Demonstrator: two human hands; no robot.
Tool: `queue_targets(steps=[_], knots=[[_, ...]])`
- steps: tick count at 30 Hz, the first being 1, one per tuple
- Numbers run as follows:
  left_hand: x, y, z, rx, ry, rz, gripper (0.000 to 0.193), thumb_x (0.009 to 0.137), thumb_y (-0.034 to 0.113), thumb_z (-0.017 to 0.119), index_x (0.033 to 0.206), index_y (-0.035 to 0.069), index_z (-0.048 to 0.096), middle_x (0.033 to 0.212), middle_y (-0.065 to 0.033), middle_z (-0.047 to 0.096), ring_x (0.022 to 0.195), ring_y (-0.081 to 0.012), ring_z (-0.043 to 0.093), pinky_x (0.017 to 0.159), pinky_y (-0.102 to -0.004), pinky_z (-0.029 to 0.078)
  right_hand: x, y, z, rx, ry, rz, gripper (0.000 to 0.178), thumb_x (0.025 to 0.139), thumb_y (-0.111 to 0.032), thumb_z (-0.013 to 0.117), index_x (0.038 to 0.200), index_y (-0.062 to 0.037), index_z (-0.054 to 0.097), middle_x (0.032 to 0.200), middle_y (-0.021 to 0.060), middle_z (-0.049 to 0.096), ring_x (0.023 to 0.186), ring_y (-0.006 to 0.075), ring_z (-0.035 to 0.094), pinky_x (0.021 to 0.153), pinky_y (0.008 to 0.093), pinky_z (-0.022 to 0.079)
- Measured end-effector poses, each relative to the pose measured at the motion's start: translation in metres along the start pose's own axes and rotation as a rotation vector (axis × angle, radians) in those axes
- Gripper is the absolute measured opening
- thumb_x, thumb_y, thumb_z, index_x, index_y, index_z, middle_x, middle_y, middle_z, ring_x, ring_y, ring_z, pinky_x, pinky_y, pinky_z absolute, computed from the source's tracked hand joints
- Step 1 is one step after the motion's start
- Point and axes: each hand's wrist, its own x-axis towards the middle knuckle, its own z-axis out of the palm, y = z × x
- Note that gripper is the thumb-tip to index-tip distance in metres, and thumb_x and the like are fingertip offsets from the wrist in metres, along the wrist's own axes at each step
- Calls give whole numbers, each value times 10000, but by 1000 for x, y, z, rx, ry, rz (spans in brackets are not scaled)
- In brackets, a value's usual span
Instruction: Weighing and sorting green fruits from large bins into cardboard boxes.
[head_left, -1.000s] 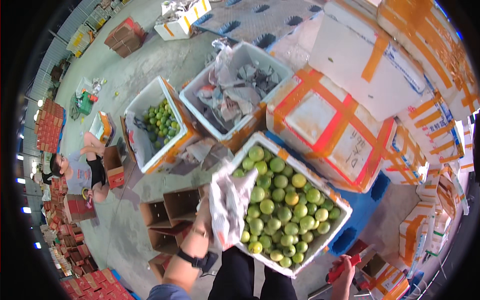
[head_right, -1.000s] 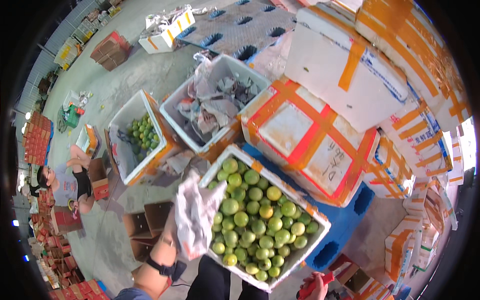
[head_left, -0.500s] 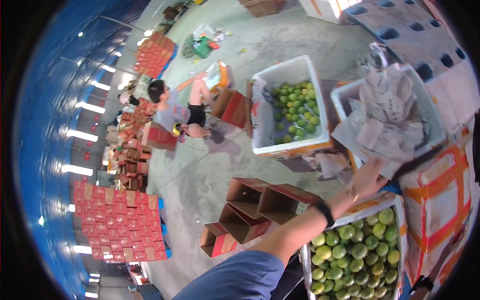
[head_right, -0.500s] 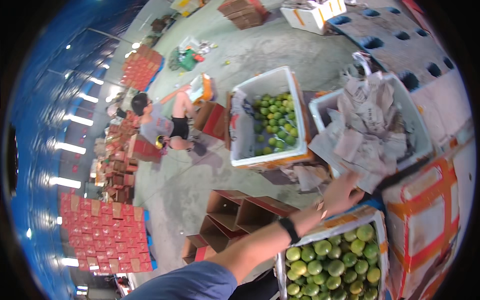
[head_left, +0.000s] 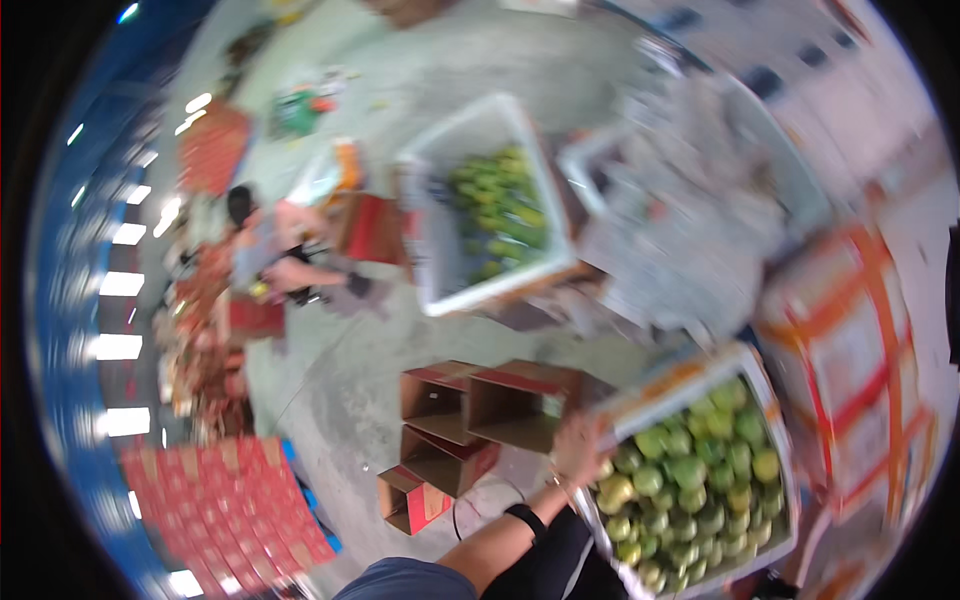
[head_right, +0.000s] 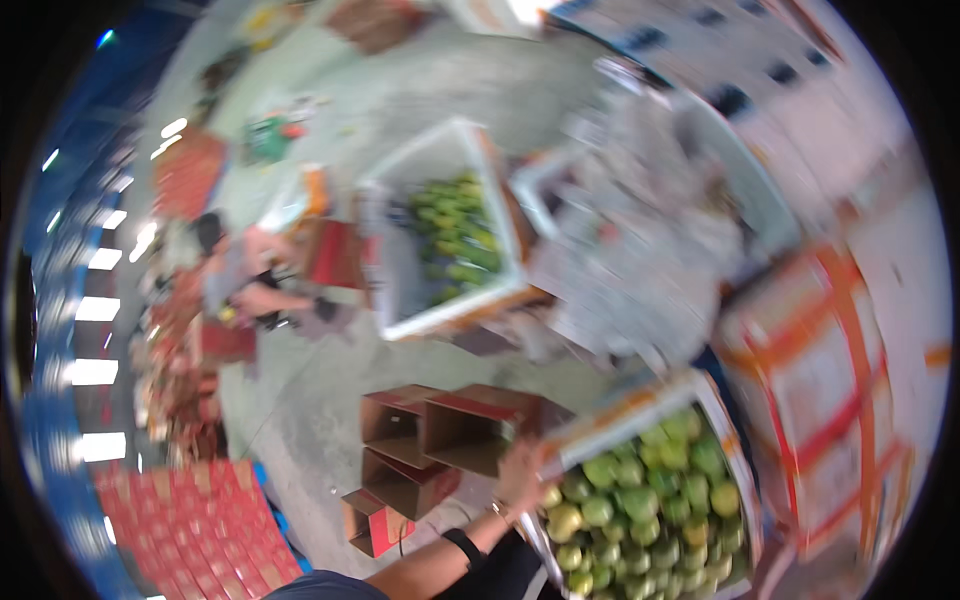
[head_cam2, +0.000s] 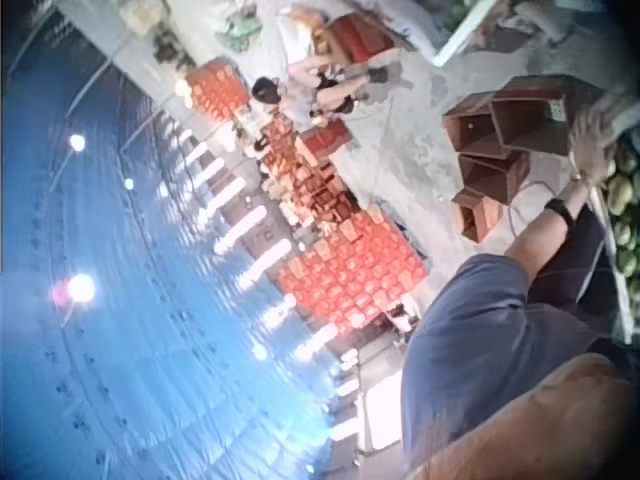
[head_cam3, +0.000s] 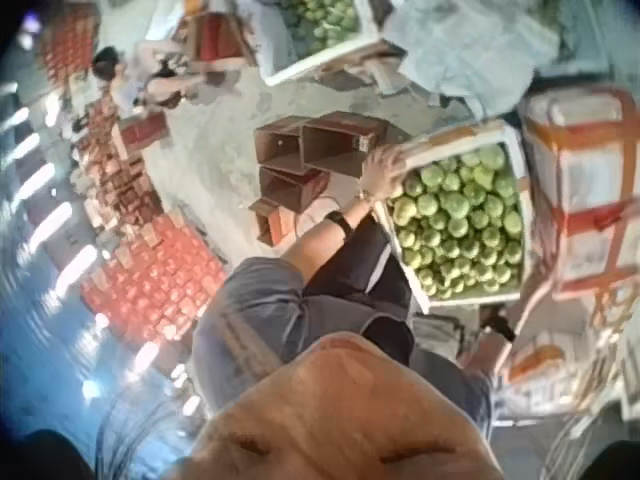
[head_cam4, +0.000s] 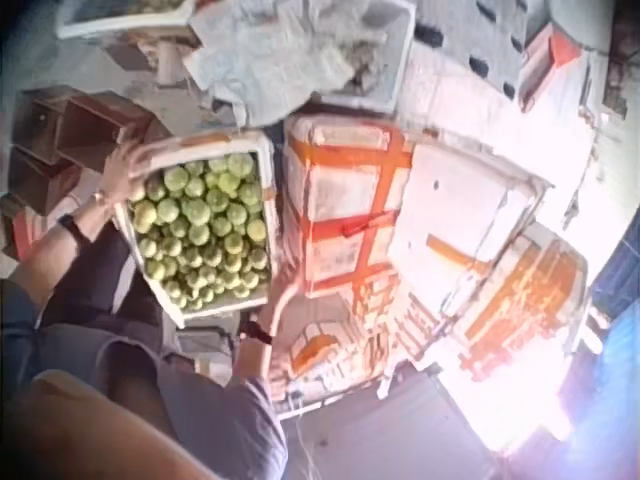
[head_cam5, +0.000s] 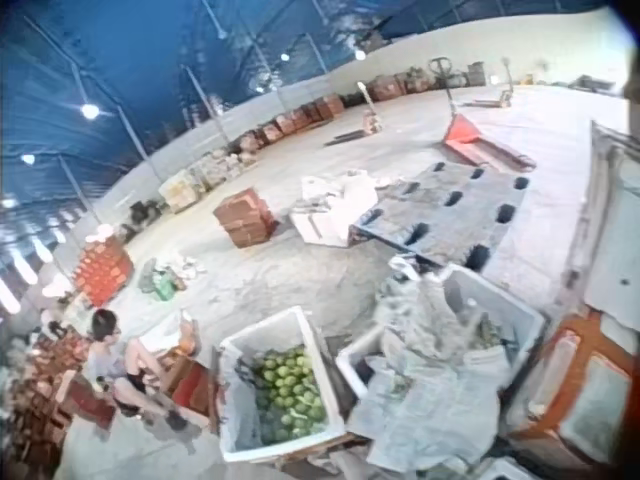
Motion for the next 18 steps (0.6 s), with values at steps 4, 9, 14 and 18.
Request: queue_targets(steps=[4,9,14,18], knots=[[27,52,-21,-126,300,411,567,771,268,692,1230,13,476,1210,-239,510,1156,-422,459,958,-528,369,-215,-5,16,22,-318,627,285,870,-51,468,1109,-33,622,665,-81,529,581,34,480,477,209,358],[26,158,-14,-217,52,637,513,778,161,689,1235,32,494,1299,-172,444,1177,-382,430,991,-489,350,-335,7,76,-365,-355,625,330,823,-183,647,1118,-37,616,954,113,685,839,223,664,769,343,524],[16,251,52,-317,-284,912,566,741,130,711,1249,38,479,1255,-168,457,1142,-372,466,973,-428,401,-285,20,98,-298,-145,146,343,788,-101,668,1119,-48,597,1001,135,604,905,278,608,785,355,498],[-10,277,109,-208,-395,790,530,686,156,774,1138,46,521,1256,-176,418,1018,-375,543,855,-412,483,-208,30,77,-347,284,1,436,777,-64,647,1199,-58,535,1161,155,554,1074,330,534,906,360,448]])
